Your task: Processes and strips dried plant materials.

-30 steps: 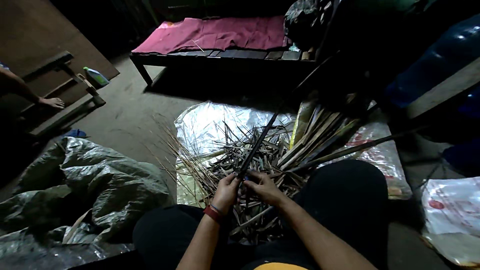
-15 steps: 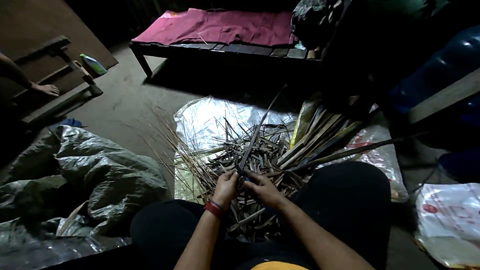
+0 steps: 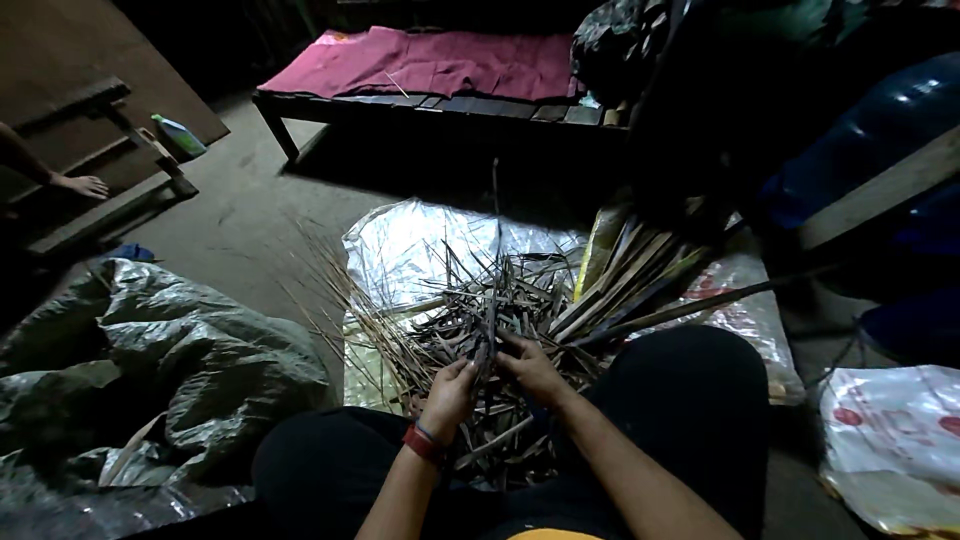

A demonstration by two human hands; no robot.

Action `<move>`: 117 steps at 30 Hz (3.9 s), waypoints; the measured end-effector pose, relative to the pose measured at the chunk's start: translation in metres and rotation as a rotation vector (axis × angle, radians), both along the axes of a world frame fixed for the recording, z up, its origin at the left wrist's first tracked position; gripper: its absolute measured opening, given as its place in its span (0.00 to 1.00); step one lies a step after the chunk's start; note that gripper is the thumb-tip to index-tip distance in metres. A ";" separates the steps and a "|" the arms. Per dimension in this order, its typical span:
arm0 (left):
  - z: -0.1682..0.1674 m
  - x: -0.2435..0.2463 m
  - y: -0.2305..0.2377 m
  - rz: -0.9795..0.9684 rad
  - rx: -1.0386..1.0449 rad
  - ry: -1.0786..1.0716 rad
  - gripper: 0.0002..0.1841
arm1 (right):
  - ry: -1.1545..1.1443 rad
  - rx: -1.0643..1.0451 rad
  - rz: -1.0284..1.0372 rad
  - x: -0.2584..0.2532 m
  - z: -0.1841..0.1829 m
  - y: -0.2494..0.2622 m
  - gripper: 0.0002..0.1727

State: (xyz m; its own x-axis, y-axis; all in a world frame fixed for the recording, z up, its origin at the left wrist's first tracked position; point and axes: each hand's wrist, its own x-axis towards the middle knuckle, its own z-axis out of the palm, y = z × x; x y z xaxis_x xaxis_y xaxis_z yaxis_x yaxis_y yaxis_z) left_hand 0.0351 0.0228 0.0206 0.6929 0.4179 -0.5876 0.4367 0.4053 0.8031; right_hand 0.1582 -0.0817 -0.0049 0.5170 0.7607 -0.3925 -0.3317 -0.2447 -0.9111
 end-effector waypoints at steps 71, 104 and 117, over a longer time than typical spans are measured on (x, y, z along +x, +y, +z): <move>-0.006 -0.040 0.001 0.061 -0.225 -0.010 0.14 | 0.114 -0.045 0.233 0.008 0.008 -0.009 0.26; 0.005 -0.053 -0.007 0.014 -0.113 -0.032 0.14 | 0.164 0.018 -0.309 0.088 -0.011 0.008 0.17; -0.003 -0.007 -0.009 -0.006 0.050 -0.029 0.12 | -0.139 -0.220 0.225 -0.011 0.024 -0.003 0.15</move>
